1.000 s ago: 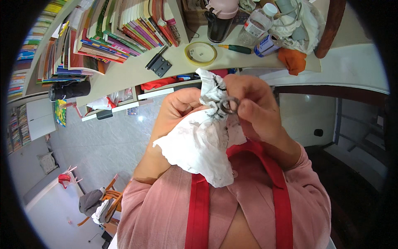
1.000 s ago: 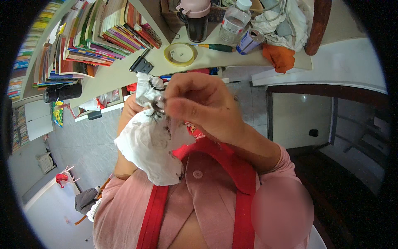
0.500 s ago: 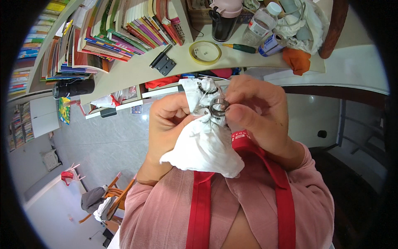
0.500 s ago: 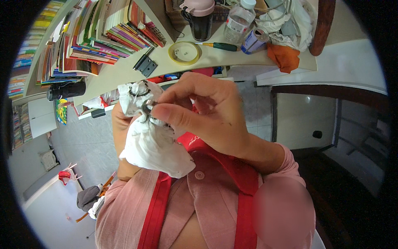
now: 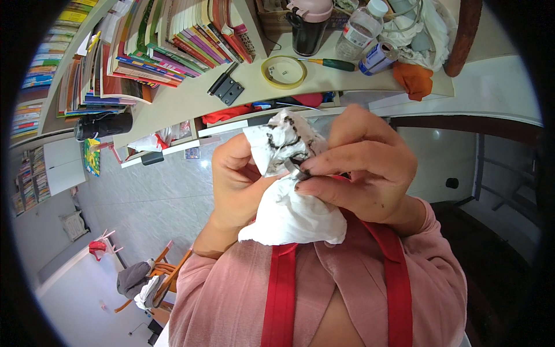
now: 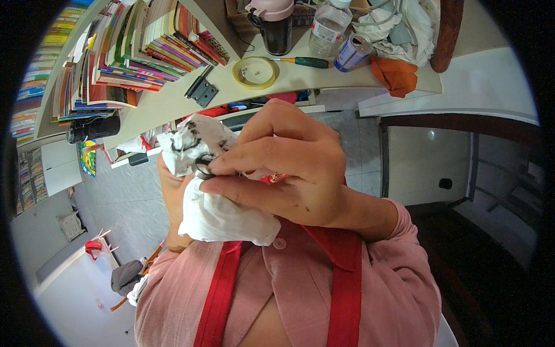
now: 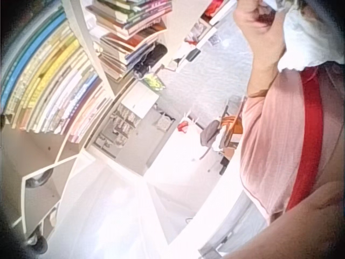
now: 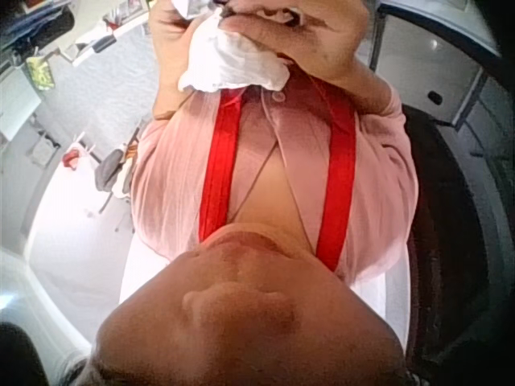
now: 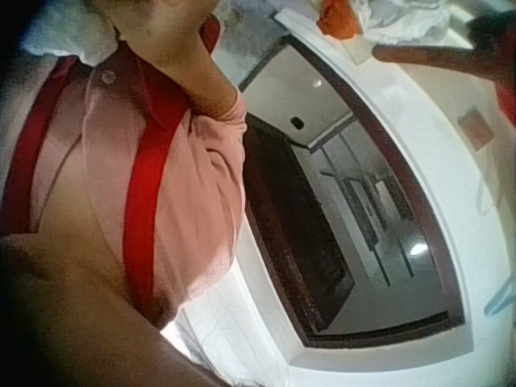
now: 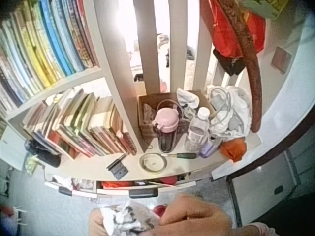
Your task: The person cleans a small metal part with a white cloth, then wipes a black cylindrical door lock mechanism. They retrieve a screwdriver from a drawer and use it to tighten screws on the door lock while holding the cloth.
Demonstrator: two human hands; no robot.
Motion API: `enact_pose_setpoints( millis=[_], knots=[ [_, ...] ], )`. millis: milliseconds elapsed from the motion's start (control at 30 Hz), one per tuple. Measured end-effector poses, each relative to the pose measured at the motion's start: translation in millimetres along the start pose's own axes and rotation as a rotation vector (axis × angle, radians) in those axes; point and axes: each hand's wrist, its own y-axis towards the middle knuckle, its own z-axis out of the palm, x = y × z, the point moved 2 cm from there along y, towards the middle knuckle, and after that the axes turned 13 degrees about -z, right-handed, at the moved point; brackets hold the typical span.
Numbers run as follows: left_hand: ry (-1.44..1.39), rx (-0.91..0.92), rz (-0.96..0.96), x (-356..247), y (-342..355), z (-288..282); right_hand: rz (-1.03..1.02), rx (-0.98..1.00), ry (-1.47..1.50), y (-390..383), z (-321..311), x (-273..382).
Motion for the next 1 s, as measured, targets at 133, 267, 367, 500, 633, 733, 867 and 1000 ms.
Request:
enact_pose_setpoints(
  millis=[133,267,367,500,633,733,867,1000],
  knots=[
    [0.036,-0.059,0.03,0,-1,-1,0.003,-0.091,-0.011,-2,-2,1],
    [0.06,-0.141,0.004,1,-5,-6,0.093,-0.017,-0.086,0,-8,2],
    [0.123,-0.154,0.012,7,-8,-18,0.339,0.182,-0.023,-11,-18,1],
    [0.177,-0.16,-0.014,10,-10,-25,0.646,-0.029,0.309,-16,-7,6],
    [0.09,-0.149,-0.02,11,-9,-21,0.549,-0.171,0.46,-12,-3,6],
    [0.263,-0.114,0.064,7,-8,-22,0.238,-0.102,0.427,-15,-12,-2],
    [0.188,-0.115,0.101,11,-8,-18,0.186,-0.049,0.345,-10,-14,5],
    [0.261,-0.141,0.139,8,-8,-19,0.307,-0.186,0.232,-17,-9,9]
  ],
)
